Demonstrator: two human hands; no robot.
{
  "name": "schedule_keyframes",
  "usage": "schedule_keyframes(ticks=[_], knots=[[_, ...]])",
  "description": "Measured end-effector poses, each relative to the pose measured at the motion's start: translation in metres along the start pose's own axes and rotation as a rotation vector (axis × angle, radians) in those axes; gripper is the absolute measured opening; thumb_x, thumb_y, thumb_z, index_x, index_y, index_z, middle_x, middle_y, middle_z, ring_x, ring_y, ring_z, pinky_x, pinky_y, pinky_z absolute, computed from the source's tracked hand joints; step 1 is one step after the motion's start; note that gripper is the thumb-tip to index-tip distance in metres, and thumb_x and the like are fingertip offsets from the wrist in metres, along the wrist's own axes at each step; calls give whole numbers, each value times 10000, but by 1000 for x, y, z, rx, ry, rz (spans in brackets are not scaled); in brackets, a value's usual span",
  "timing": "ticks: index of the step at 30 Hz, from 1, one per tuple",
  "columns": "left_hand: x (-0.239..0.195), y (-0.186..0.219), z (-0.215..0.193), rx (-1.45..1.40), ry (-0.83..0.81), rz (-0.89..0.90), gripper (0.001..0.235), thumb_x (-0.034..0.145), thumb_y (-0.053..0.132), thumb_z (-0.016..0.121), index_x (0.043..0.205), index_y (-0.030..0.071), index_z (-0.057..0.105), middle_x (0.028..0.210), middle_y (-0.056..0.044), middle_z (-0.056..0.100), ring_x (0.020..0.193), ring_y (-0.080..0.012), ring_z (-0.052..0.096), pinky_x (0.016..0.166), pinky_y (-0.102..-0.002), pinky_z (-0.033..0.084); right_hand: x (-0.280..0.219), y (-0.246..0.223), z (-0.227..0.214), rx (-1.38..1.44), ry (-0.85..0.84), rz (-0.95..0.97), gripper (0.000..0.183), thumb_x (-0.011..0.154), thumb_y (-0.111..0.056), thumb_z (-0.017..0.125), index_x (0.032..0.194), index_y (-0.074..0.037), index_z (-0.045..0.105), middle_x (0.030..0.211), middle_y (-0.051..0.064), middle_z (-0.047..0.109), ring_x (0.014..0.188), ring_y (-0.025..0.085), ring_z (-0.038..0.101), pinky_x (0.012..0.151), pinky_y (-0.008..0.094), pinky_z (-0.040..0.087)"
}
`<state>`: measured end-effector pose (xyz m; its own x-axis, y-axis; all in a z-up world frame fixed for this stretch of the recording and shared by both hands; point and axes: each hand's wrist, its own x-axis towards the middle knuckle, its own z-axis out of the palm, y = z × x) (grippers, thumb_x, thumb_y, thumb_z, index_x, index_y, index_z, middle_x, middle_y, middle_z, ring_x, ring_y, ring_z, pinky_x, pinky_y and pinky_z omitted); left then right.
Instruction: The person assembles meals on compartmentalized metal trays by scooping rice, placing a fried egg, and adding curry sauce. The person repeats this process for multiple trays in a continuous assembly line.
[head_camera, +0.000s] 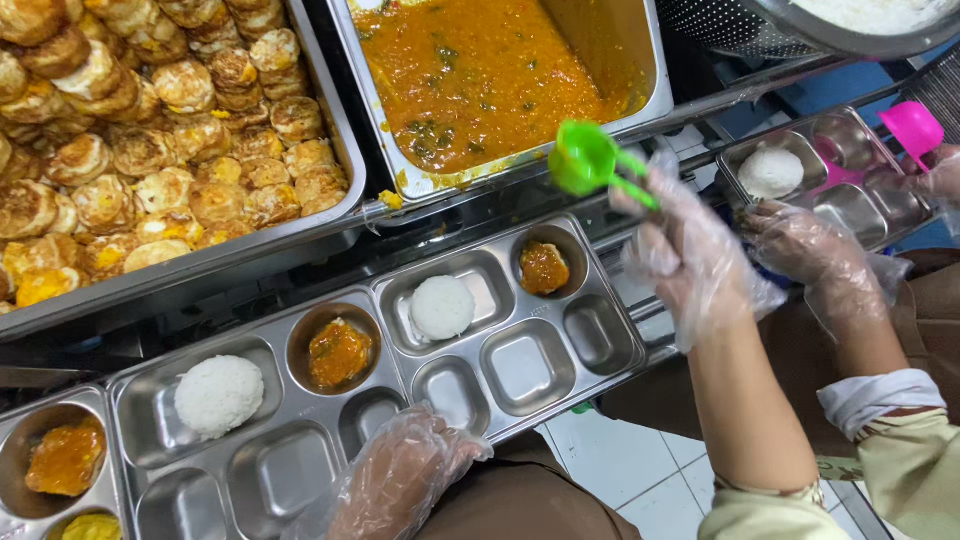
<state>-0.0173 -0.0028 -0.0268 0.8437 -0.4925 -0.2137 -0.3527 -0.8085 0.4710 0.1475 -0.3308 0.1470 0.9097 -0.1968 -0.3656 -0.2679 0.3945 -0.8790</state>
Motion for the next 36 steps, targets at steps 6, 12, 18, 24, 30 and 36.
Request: schedule_keyframes(ticks=[6, 12, 18, 24, 30, 36], knots=[[5, -1, -4, 5, 6, -27, 306, 982, 426, 616, 1017, 153, 748, 883, -122, 716, 864, -320, 699, 748, -494, 559, 37, -36, 27, 19, -53, -292, 418, 1025, -245, 645, 1378, -22, 638, 1201, 126, 749, 591, 42, 595, 367, 177, 346], [16, -9, 0, -9, -8, -84, 307, 975, 434, 616, 1013, 162, 754, 867, -118, 718, 849, -320, 704, 732, -495, 564, 68, -42, 27, -37, -121, -447, 415, 1048, -228, 611, 1390, 7, 600, 1316, 104, 719, 879, 77, 777, 413, 195, 373], [27, -19, 4, -16, -42, -114, 308, 969, 441, 617, 1009, 171, 760, 851, -115, 721, 833, -319, 710, 716, -496, 569, 72, -35, 30, -152, 37, -519, 408, 1075, -288, 650, 1376, -12, 651, 1043, 178, 777, 452, 58, 494, 360, 212, 289], [10, -31, 8, -18, -61, -168, 309, 962, 449, 618, 1004, 181, 766, 835, -112, 723, 817, -318, 715, 700, -497, 574, 55, -19, 47, -131, 57, -533, 411, 1114, -332, 663, 1333, 16, 664, 942, 186, 751, 398, 71, 412, 347, 214, 266], [-4, -33, 11, -32, -55, -210, 310, 955, 456, 619, 1000, 190, 772, 818, -109, 725, 801, -318, 720, 684, -499, 578, 57, -24, 45, -270, 247, -354, 403, 1071, -347, 646, 1391, -108, 695, 970, 105, 808, 424, 32, 426, 343, 206, 291], [-3, -40, 8, -35, -39, -219, 311, 949, 464, 620, 995, 199, 778, 802, -106, 728, 785, -317, 726, 668, -500, 583, 122, -51, -29, -384, 31, -401, 416, 1162, -321, 603, 1489, -63, 608, 1064, 151, 778, 473, 116, 558, 403, 262, 385]])
